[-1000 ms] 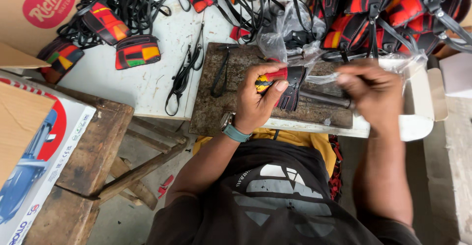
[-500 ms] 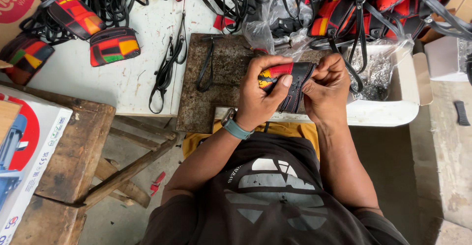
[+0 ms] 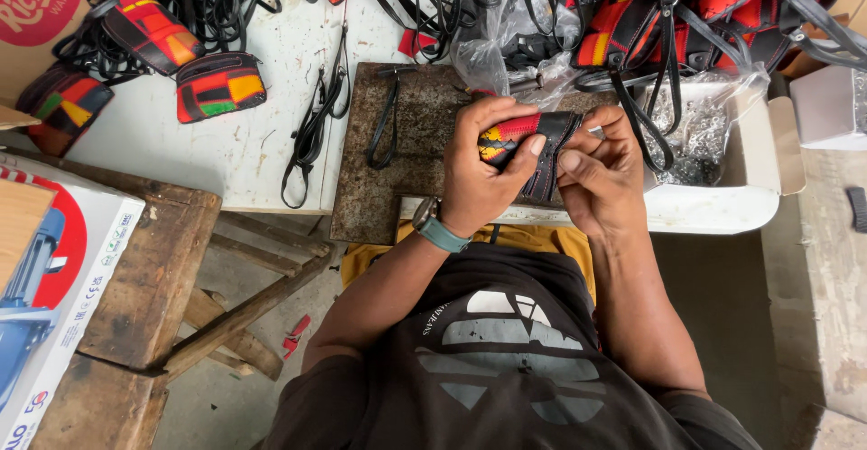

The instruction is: The person attaches black straps to small colorful fabric pouches at a workbench. They align the strap end with the pouch tab, insert a metal rivet, and hammer it to fasten the strap, then set the finished pouch aside and pick up the next one.

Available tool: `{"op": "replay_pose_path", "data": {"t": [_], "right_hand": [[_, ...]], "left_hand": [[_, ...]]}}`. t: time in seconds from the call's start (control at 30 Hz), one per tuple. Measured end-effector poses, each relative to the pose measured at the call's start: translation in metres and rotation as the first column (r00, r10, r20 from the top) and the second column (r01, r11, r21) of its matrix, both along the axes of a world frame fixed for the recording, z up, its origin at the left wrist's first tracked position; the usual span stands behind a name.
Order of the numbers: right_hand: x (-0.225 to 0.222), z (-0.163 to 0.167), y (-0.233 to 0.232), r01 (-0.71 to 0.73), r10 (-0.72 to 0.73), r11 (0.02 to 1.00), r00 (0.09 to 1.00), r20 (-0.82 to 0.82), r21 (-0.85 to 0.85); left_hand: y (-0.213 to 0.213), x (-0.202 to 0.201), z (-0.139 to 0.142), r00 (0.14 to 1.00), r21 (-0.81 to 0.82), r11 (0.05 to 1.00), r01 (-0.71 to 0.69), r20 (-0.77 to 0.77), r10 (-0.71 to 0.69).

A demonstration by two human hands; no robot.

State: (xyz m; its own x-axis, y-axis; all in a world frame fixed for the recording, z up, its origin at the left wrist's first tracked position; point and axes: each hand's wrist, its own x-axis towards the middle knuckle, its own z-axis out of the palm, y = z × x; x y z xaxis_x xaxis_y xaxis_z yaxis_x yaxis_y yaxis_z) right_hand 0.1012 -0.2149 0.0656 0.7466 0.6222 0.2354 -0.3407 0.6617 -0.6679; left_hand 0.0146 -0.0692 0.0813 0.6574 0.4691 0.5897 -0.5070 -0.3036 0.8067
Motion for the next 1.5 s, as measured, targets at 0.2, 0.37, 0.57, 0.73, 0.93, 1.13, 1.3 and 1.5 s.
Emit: {"op": "replay_pose_path", "data": {"t": [0.2,0.37,0.57,0.73,0.93,1.13,1.3,1.5], "right_hand": [[-0.011,-0.010,-0.001,0.068,-0.067,0.997,0.998,0.017,-0.035],[-0.028,-0.020,-0.006,0.027,-0.036,0.993,0.996,-0.076,-0.118],[-0.053,-0.031,-0.011,0.075,-0.045,0.980,0.985,0.164,-0.185],[-0.046,-0.028,-0.012,0.246,0.011,0.878,0.847,0.531,-0.411],[-0.029,0.025,-0.008,0.222,0.279,0.835,0.618,0.735,-0.504],[-0.032,0.061,0.034,0.301,0.330,0.821,0.441,0.834,-0.484],[-0.011,0.069,0.072,0.410,0.319,0.786,0.374,0.871,-0.464],[0.043,0.041,0.165,0.549,0.268,0.749,0.261,0.927,-0.371]], "left_hand": [[-0.008,-0.006,-0.003,0.981,0.160,0.969,-0.190,0.075,0.180],[-0.011,-0.029,-0.010,0.981,0.191,0.963,-0.191,0.080,0.179],[-0.004,-0.054,-0.027,0.995,0.177,0.981,-0.082,0.064,0.071],[0.007,-0.068,-0.019,0.997,0.204,0.976,-0.070,-0.014,0.074],[0.042,-0.104,0.029,0.989,0.530,0.845,0.074,-0.150,0.008],[0.063,-0.103,0.046,0.946,0.626,0.764,0.159,-0.319,0.064],[0.085,-0.116,0.023,0.829,0.619,0.714,0.327,-0.550,0.098],[0.093,-0.139,0.000,0.763,0.429,0.839,0.336,-0.646,0.025]]}}
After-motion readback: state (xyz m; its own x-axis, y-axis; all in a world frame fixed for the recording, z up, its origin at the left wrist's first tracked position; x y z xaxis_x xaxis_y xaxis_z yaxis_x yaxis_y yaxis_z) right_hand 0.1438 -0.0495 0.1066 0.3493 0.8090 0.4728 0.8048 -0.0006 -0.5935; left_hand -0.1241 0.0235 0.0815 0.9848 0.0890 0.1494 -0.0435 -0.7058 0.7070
